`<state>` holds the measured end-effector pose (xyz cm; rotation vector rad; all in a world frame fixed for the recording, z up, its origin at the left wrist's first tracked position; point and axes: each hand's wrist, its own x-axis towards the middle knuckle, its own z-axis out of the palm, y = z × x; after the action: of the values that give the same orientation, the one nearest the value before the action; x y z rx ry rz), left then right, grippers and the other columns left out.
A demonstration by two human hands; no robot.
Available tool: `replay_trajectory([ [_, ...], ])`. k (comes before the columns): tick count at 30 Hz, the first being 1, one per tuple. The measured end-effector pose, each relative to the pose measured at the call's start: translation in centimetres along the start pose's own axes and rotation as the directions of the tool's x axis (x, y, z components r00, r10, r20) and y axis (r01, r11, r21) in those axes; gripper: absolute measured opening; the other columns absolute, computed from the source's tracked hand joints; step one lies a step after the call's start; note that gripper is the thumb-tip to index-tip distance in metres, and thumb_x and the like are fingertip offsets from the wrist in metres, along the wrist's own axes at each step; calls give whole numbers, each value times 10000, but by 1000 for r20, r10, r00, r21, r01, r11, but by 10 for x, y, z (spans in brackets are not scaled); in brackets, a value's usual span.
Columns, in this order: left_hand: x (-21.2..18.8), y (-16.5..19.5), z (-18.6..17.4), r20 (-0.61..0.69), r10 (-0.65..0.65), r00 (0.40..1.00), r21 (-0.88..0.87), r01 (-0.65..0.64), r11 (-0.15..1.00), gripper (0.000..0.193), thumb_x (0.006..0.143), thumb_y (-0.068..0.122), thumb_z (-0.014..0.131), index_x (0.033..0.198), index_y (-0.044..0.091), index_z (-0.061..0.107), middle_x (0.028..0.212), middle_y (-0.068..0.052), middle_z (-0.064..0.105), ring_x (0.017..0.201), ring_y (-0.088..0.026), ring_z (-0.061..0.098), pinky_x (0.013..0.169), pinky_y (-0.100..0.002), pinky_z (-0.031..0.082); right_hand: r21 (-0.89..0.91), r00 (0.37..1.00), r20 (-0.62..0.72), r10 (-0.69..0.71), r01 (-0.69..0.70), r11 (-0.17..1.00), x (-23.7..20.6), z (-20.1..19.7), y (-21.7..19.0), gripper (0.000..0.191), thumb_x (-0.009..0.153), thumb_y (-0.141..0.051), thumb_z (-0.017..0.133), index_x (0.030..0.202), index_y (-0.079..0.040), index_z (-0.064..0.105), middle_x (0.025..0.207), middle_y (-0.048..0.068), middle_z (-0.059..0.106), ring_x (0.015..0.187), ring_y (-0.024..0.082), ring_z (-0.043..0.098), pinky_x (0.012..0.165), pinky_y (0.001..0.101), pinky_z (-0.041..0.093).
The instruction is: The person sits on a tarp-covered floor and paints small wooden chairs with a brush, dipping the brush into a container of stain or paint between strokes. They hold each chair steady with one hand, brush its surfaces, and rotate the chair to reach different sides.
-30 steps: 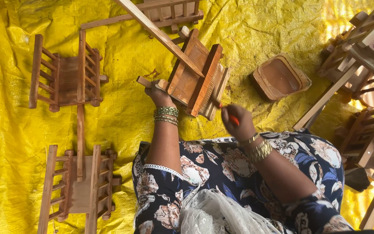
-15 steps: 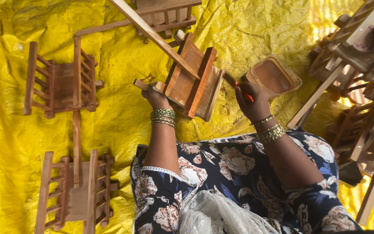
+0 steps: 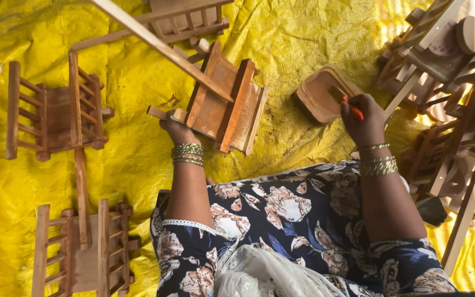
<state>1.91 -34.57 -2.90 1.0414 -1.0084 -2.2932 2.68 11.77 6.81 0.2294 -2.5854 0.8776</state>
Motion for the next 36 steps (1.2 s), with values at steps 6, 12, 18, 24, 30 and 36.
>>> replay_trajectory([
  [6,-2,6,-8,-49,-51,997,27,53,998,721,892,310,563,1481,123,192,1234,-114,505,1147,-251,572,1054,-472,471,-36,963,76,260,-258,965,12,26,29,217,940,-201,842,1008,-16,753,906,182,757,819,263,740,757,355,579],
  [12,-1,8,-9,-15,-34,999,20,35,999,690,907,339,552,1484,139,232,1245,-106,509,1155,-259,574,1042,-505,491,66,973,-41,225,-222,973,6,-5,19,223,999,-230,809,1058,-25,744,941,146,761,852,232,752,787,333,584],
  [18,3,7,-11,-14,-53,998,14,53,998,643,929,353,529,1463,118,258,1247,-119,506,1152,-267,583,1025,-494,510,30,973,-29,230,-229,973,3,-15,8,189,985,-212,788,1035,-31,770,912,147,763,819,239,753,764,346,583],
  [24,5,6,-9,-20,-58,998,11,58,998,668,912,363,539,1469,113,269,1258,-124,508,1151,-273,588,1005,-506,522,-93,920,19,390,-387,917,-1,-24,24,196,1014,-225,745,1034,-35,787,839,145,756,753,244,739,727,350,576],
  [30,-2,14,-1,-84,-116,990,22,118,993,722,878,362,562,1466,153,199,1311,-130,497,1173,-275,586,1016,-514,522,-50,901,-17,434,-434,900,-4,-42,35,212,1023,-241,746,1053,-32,773,856,119,761,760,197,739,722,326,580],
  [36,-3,9,0,-31,-34,999,-63,32,997,583,907,286,534,1381,29,312,1221,-152,560,1068,-285,650,935,-476,597,-82,997,4,75,-75,994,-15,-42,26,177,1000,-152,801,1156,-72,788,1078,178,720,969,298,705,850,385,567],
])
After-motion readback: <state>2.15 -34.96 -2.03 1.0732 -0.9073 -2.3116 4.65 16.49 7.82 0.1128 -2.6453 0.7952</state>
